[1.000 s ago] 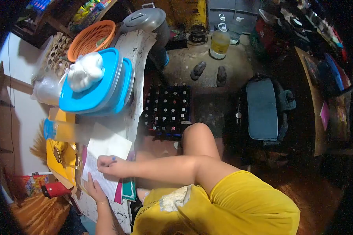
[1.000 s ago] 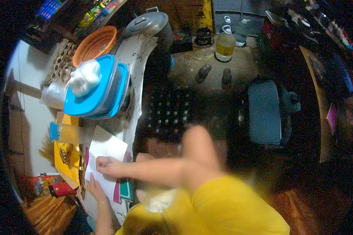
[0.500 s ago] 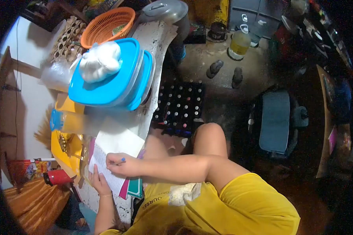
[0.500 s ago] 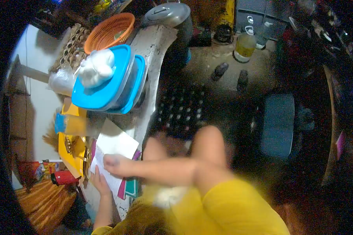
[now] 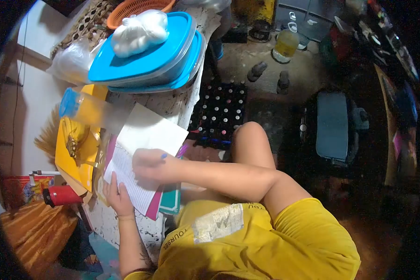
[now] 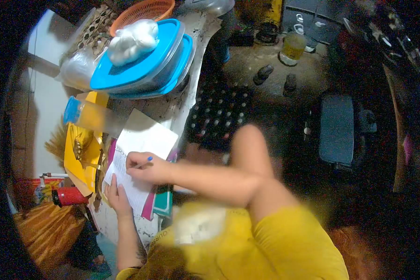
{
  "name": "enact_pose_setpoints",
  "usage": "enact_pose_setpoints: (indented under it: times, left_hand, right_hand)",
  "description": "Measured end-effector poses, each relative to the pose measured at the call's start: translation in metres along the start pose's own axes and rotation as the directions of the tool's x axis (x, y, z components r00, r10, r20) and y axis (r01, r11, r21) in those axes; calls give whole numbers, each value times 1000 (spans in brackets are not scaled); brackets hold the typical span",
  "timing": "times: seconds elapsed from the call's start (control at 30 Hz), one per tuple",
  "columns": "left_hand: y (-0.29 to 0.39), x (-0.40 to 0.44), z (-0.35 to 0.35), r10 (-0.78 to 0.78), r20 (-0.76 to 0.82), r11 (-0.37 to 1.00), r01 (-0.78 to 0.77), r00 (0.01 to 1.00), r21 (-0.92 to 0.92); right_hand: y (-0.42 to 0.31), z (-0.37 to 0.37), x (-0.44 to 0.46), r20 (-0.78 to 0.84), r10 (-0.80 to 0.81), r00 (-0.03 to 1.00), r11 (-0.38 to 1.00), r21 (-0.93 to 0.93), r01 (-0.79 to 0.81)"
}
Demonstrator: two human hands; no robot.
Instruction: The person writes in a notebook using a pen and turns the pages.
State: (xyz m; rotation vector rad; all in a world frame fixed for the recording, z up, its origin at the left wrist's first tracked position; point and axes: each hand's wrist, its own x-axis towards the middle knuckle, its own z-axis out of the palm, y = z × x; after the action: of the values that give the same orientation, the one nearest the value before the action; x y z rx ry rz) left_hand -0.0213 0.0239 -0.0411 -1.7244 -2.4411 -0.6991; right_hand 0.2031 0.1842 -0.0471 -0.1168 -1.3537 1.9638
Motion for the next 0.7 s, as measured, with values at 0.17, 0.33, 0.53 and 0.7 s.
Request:
enact_pose_setpoints:
  times: [0.17, 0.33, 0.53, 0.7]
  left_hand:
    - [-24, 2, 11, -41, 15, 999, 40, 999, 31]
    - [-15, 8, 5, -101, 51, 995, 101, 994, 8]
    - [-7, 5, 2, -68, -46, 997, 70, 997, 46]
    - [-12, 8, -3, -114, -1, 991, 114, 993, 69]
  right_hand:
    - [-18, 0, -1, -119, 37, 992, 995, 94, -26]
    - [-102, 35, -23, 79, -227, 971, 974, 22, 226]
    - [-212, 83, -54, 340, -534, 774, 804, -79, 589]
    - [-238, 86, -52, 348, -709, 613, 619, -110, 778]
